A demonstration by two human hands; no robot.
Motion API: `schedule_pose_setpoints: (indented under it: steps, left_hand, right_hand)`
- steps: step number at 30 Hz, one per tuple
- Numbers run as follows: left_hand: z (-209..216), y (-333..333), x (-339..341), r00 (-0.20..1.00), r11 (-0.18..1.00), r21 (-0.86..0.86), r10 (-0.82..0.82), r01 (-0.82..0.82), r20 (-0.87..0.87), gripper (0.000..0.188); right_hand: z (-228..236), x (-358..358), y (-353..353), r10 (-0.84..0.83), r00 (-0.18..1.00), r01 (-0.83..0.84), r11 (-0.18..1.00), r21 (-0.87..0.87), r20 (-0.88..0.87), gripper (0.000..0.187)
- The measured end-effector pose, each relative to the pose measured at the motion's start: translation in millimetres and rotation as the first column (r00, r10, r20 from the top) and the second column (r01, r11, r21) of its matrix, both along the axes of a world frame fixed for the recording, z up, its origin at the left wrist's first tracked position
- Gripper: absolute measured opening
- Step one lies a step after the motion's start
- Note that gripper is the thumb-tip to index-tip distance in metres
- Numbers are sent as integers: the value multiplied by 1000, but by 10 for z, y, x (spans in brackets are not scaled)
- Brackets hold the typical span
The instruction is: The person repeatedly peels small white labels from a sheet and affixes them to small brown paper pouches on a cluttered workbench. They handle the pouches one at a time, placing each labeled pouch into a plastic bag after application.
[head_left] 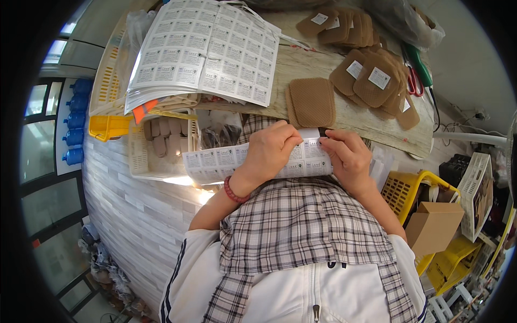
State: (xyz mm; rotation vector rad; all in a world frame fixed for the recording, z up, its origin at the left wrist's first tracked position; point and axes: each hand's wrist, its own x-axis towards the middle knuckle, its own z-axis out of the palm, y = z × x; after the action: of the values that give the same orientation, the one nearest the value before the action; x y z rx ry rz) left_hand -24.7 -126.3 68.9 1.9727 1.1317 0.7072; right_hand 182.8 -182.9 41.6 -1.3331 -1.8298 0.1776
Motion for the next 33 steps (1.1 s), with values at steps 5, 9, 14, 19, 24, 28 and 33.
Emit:
schedule_pose_setpoints:
  steps: [5, 9, 14, 19, 24, 28, 33]
  left_hand:
    - [-22, 31, 15, 1000, 1000, 13, -28, 28, -13, 11]
    - [-35, 50, 28, 999, 999, 9, -48, 48, -6, 12]
    - [-61, 64, 38, 998, 998, -16, -54, 54, -15, 12]
    - [-81, 84, 29, 997, 997, -32, -68, 68, -24, 8]
    - [-93, 101, 31, 997, 997, -28, -73, 72, -26, 8]
    - [-96, 116, 29, 996, 997, -39, -71, 69, -45, 9]
    - [-101, 132, 30, 998, 997, -47, -62, 61, -28, 9]
  right_hand:
    - [25, -62, 1, -81, 972, 47, 987, -156, -219, 20]
    - [-42, 9, 7, -21, 993, 10, 995, -101, -114, 20]
    - [-40, 11, 8, -28, 999, 29, 999, -25, 33, 20]
    - [-47, 8, 31, -28, 998, 28, 1000, 7, 47, 18]
    - [-99, -17, 38, -54, 998, 53, 998, -26, -34, 18]
    - [-141, -4, 69, -7, 999, 7, 1000, 3, -31, 18]
    - [-158, -36, 36, -83, 992, 74, 992, -104, -91, 17]
